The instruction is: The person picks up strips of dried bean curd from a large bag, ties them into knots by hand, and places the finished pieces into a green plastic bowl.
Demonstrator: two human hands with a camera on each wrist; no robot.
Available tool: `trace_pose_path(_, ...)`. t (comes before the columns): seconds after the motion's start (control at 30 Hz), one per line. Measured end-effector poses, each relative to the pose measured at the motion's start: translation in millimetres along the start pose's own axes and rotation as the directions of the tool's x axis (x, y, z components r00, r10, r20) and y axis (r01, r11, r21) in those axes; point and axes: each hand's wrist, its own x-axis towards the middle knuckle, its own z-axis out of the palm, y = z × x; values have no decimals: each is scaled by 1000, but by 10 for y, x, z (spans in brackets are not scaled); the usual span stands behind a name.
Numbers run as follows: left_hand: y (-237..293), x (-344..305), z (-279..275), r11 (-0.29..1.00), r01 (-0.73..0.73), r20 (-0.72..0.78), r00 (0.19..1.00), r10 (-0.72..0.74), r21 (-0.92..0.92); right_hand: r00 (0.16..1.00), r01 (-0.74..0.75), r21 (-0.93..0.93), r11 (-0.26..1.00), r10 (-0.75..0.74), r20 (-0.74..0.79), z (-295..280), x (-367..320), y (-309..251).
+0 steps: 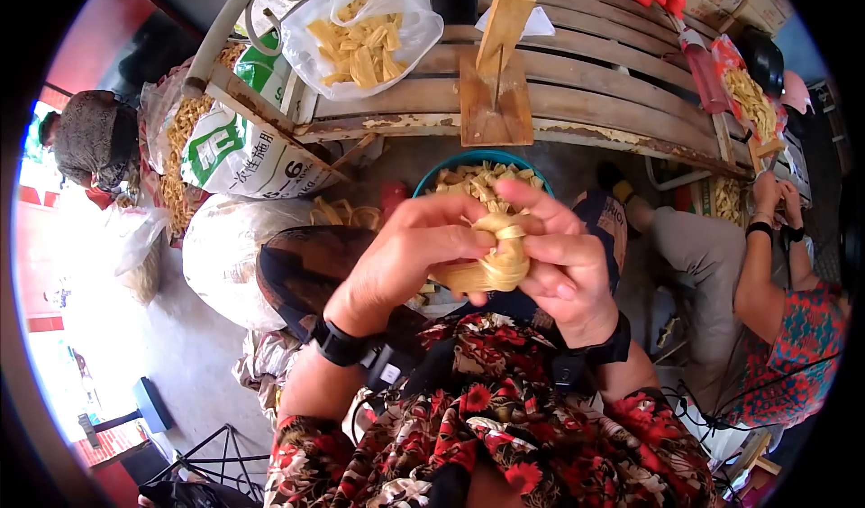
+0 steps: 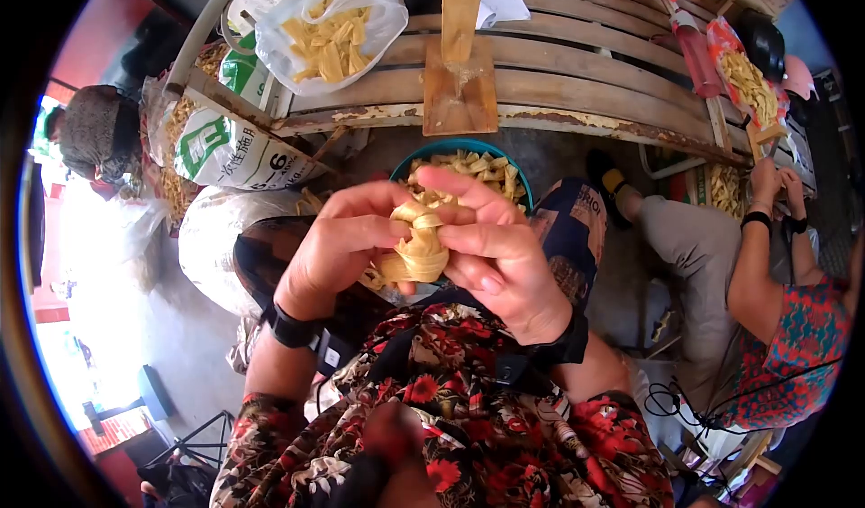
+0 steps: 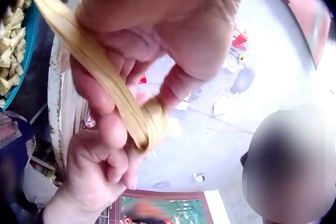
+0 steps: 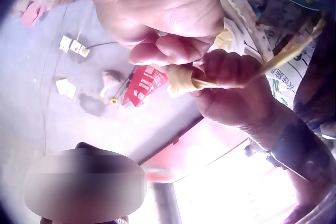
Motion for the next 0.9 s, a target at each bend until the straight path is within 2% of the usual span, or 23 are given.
trace_pose_path(0.03,92,-46,30,993,120,110,986,-122,24,998,64,-54,997,-63,10,53,-25,-32)
trace_pose_path(0.07,185,-50,60,993,93,153,983,-104,76,994,93,-168,981,-101,-35,147,-26,-107)
trace_pose_path(0.13,386,-22,122,985,42,248,965,-83,168,958,260,-442,858,-286,9,312,7,-286)
trace_pose_path(0.17,528,15,181,954,-75,230,973,6,289,916,375,-539,754,-390,91,392,40,-381)
trace_pose_path(0.2,628,42,249,949,-140,238,968,72,282,874,422,-672,609,-471,121,471,55,-470)
trace_pose_path(0.23,669,90,312,950,-218,237,958,163,226,828,453,-712,537,-549,113,515,85,-505)
trace_pose_path(0.27,716,132,360,941,-292,235,939,249,172,771,479,-749,459,-628,108,569,132,-527)
trace_pose_path(0.3,778,114,402,921,-329,183,938,294,210,704,404,-838,367,-710,29,689,147,-520)
trace_pose_path(0.37,852,58,464,881,-387,69,921,383,273,777,397,-810,431,-627,48,509,79,-592)
trace_pose_path(0.4,793,122,388,769,-448,78,881,467,455,817,384,-795,470,-574,56,408,39,-620)
trace_pose_path(0.43,731,184,313,624,-475,86,832,547,621,892,289,-832,474,-448,55,360,6,-626)
trace_pose_path(0.47,644,233,272,491,-478,113,790,603,728,906,222,-873,435,-422,20,326,39,-568)
trace_pose_path(0.5,532,306,262,276,-554,221,668,711,786,918,154,-907,393,-395,-16,323,91,-513)
trace_pose_path(0.53,413,309,240,275,-524,199,677,708,806,923,-4,-946,326,-363,-129,389,121,-499)
trace_pose_path(0.6,336,282,204,323,-494,172,720,672,807,931,-22,-928,372,-332,-155,353,141,-514)
trace_pose_path(0.67,338,188,113,382,-559,268,759,593,736,953,-57,-895,442,-243,-181,329,47,-532)
trace_pose_path(0.7,247,167,-32,446,-569,241,763,600,691,957,-35,-758,651,-197,-214,335,-46,-514)
trace_pose_path(0.73,320,93,-120,684,-402,20,869,494,609,965,25,-868,496,-240,-109,313,-132,-515)
trace_pose_path(0.8,229,189,-294,686,-380,-8,872,490,621,960,-112,-808,578,-147,-238,234,-93,-404)
trace_pose_path(0.83,230,200,-275,738,-301,-90,894,438,604,958,-229,-825,517,-30,-285,201,-69,-463)
trace_pose_path(0.9,182,235,-323,707,-343,-72,871,486,618,986,-104,-849,518,-56,-155,81,-1,-468)
